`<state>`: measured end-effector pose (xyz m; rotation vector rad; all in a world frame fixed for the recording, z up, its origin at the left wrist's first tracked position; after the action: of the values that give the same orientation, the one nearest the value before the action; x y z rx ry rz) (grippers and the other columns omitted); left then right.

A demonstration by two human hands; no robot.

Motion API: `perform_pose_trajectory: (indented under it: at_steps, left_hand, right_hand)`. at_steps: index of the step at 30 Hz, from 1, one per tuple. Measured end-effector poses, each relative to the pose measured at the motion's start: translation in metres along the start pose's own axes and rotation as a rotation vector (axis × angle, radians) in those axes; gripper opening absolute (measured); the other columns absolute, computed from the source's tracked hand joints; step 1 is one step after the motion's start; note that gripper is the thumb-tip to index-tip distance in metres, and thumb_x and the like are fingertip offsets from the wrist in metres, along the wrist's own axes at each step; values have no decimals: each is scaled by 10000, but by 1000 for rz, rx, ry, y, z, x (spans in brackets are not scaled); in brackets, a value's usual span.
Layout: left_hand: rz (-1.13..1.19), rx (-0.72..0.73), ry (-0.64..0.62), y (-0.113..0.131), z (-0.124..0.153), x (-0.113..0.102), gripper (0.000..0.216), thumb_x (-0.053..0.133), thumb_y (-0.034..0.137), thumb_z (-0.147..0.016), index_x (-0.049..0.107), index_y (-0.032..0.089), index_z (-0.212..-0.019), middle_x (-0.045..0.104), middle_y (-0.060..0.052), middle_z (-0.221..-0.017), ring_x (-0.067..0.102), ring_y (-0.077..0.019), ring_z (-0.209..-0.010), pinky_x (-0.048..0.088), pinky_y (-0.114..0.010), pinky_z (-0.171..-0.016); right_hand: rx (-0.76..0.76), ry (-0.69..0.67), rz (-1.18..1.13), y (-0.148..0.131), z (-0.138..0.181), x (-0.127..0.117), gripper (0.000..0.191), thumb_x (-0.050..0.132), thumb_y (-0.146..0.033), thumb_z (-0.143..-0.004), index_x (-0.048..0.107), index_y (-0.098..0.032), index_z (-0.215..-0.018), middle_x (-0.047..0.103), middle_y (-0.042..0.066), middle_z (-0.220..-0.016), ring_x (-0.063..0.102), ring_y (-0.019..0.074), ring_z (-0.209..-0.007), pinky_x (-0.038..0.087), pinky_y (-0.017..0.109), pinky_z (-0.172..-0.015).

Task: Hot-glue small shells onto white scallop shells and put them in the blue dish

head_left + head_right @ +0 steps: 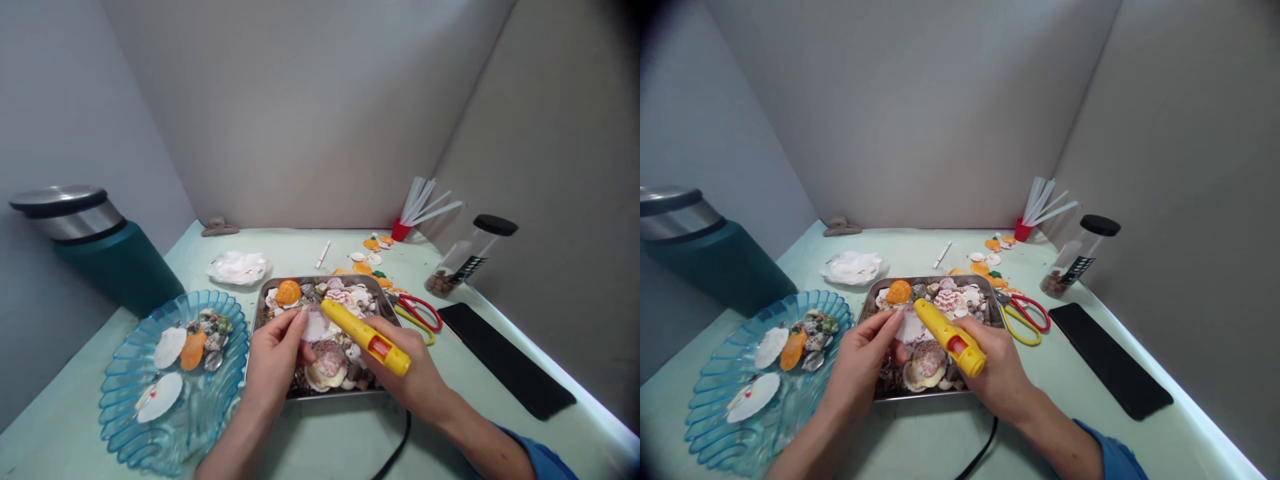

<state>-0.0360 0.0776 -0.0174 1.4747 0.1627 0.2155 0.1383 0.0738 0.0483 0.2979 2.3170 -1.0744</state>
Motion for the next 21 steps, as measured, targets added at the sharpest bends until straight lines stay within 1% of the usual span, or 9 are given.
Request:
perform_pose_trajectory:
  at_steps: [4, 7, 11, 14, 18, 21]
  left_hand:
    - [-28, 6, 7, 0, -1, -1, 406, 598, 464, -788, 684, 135, -1011, 579, 20, -434, 486, -96, -442, 393, -167, -481]
    - [-58, 20, 19, 0, -2, -2, 426, 600, 470, -782, 684, 129, -1022, 586, 17, -442, 495, -103, -445, 403, -176, -481]
    - [-68, 21, 28, -1, -2, -3, 442, 605, 470, -775, 685, 124, -1039, 589, 18, -444, 501, -108, -448, 407, -179, -475]
    - [-72, 28, 37, 1, -2, -3, 442, 612, 466, -768, 689, 123, -1037, 592, 19, -445, 511, -110, -451, 416, -180, -483]
    - [-86, 27, 49, 3, -1, -3, 432, 617, 460, -761, 700, 124, -1018, 586, 21, -432, 505, -109, -441, 419, -180, -482]
    - [-120, 37, 40, 4, -2, -2, 411, 613, 452, -767, 708, 129, -1003, 585, 20, -428, 505, -109, -444, 417, -179, -491]
  right_hand:
    - [-1, -19, -8, 2, 1, 2, 79, 542, -167, -833, 586, -172, -898, 600, -13, -696, 531, 103, -546, 407, 193, -509]
    - [-5, 4, -14, 1, 0, -1, 95, 539, -169, -833, 586, -165, -916, 608, -5, -712, 534, 105, -550, 408, 195, -506]
    - [-7, -15, -16, 0, 0, 1, 81, 531, -173, -844, 587, -165, -903, 606, -4, -700, 532, 106, -544, 412, 196, -509]
    - [-15, 4, -17, 0, 1, -1, 89, 529, -180, -843, 585, -156, -907, 609, 5, -707, 536, 109, -543, 409, 200, -505]
    - [-30, -36, -7, -2, 1, 2, 87, 546, -169, -819, 591, -158, -892, 595, -7, -671, 524, 105, -524, 399, 195, -498]
    - [-45, -6, -8, -4, 0, -2, 102, 540, -163, -816, 587, -157, -907, 607, -2, -696, 532, 104, -540, 408, 192, -521]
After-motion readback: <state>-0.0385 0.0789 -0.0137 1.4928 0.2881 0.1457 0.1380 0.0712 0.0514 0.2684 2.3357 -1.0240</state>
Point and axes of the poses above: each hand's wrist, its own z-axis away from the middle knuckle, its own x-axis out of the palm, y = z × x, the point moved 10 cm from there along -z, towards the middle knuckle
